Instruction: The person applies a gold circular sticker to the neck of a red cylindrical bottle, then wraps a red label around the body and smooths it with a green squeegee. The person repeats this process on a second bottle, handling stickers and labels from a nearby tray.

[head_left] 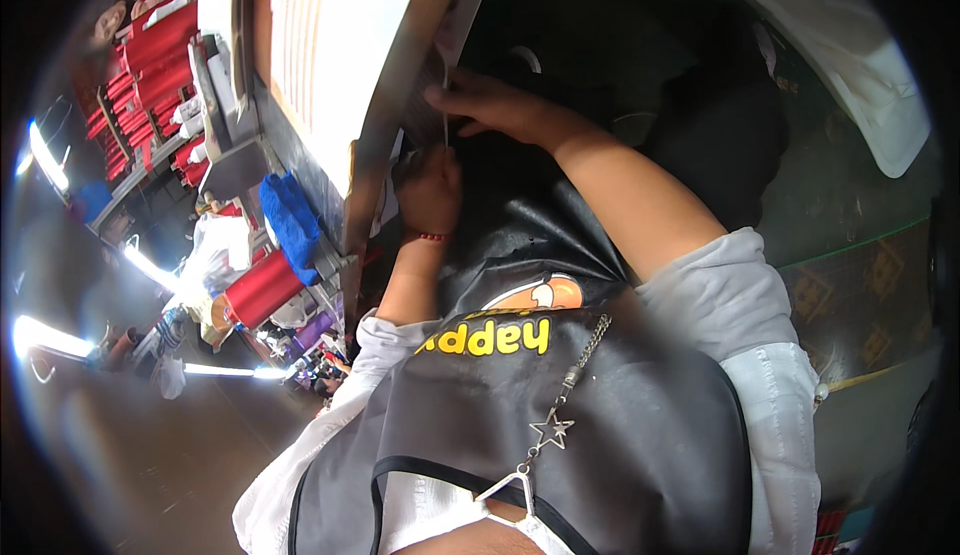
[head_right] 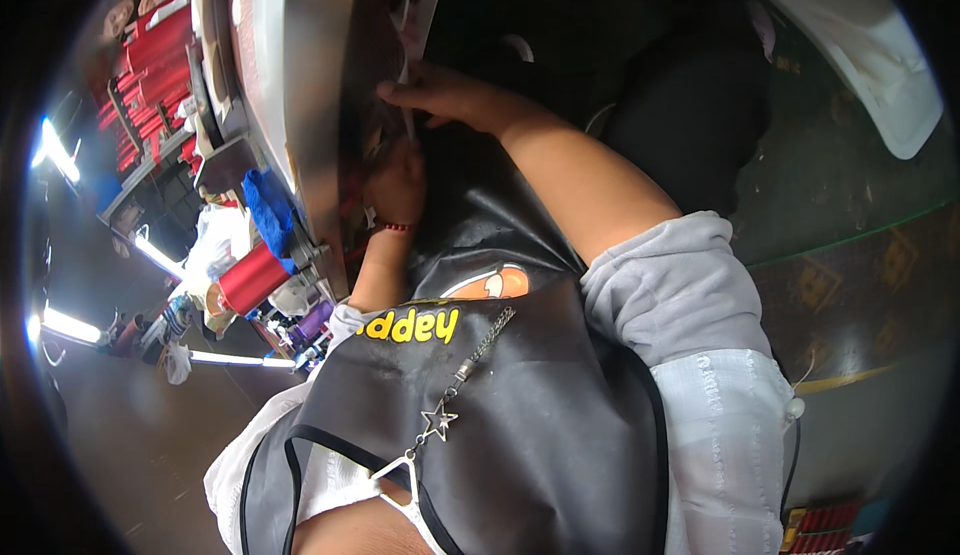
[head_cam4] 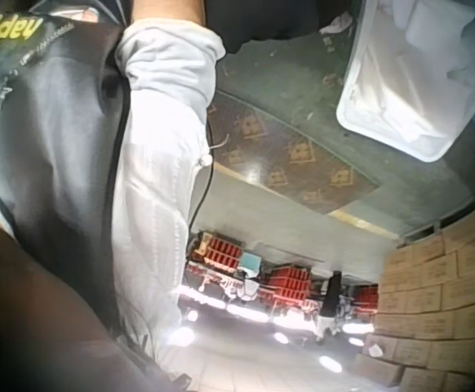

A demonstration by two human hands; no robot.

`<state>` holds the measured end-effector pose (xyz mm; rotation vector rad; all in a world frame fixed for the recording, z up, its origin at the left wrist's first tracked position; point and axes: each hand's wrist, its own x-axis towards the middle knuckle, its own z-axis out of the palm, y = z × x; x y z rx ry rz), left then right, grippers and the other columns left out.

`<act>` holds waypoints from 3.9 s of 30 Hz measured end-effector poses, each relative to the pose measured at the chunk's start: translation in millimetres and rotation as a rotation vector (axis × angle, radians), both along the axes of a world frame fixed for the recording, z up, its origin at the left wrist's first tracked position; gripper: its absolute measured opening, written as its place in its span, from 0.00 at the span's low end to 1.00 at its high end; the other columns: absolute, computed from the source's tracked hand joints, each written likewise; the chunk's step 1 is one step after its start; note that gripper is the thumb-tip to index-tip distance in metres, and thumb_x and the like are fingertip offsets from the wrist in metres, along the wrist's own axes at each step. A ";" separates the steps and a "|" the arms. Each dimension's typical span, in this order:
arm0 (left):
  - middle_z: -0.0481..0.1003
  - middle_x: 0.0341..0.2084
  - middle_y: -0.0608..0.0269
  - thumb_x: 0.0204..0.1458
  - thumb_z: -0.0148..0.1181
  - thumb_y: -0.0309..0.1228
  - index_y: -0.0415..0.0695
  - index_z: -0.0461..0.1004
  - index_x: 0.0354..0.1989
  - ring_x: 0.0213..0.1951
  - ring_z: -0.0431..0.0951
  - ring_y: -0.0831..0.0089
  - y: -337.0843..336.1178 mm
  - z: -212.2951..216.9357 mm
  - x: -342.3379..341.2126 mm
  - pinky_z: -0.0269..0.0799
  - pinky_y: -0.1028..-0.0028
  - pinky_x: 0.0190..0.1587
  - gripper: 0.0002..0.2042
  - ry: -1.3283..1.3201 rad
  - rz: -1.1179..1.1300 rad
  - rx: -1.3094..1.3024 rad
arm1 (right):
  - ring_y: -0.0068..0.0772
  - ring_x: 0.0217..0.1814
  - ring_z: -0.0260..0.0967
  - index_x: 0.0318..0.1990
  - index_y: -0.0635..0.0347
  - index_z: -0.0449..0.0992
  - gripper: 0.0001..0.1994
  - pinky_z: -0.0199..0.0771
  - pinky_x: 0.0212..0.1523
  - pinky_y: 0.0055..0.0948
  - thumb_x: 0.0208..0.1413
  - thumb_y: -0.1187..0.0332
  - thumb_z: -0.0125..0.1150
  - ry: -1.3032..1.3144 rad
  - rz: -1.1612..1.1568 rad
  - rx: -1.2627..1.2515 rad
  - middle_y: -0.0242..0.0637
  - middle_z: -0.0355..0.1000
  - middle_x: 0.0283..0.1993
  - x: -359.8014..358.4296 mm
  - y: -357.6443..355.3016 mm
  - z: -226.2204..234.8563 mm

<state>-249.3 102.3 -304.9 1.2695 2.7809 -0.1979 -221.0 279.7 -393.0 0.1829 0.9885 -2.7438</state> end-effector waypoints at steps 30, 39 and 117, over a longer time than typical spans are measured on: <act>0.74 0.53 0.39 0.60 0.57 0.40 0.40 0.67 0.63 0.55 0.73 0.40 -32.0 -18.8 -26.4 0.69 0.54 0.58 0.25 -0.256 0.017 0.383 | 0.38 0.63 0.69 0.64 0.60 0.68 0.27 0.70 0.64 0.40 0.56 0.69 0.67 0.004 -0.037 -0.103 0.39 0.72 0.59 34.3 1.0 -7.9; 0.77 0.48 0.45 0.59 0.56 0.28 0.47 0.70 0.62 0.49 0.78 0.46 -20.3 3.2 -20.6 0.74 0.59 0.51 0.21 -0.137 -0.190 0.424 | 0.37 0.62 0.70 0.64 0.59 0.68 0.34 0.70 0.62 0.39 0.52 0.55 0.73 0.014 -0.092 0.052 0.40 0.73 0.59 34.3 0.1 6.0; 0.75 0.35 0.56 0.45 0.64 0.26 0.45 0.75 0.35 0.29 0.77 0.60 -0.5 37.6 51.9 0.74 0.65 0.30 0.08 -0.155 -0.525 0.345 | 0.39 0.42 0.79 0.54 0.65 0.73 0.18 0.84 0.34 0.38 0.63 0.61 0.53 -0.309 -0.049 0.189 0.43 0.78 0.44 96.0 32.7 53.7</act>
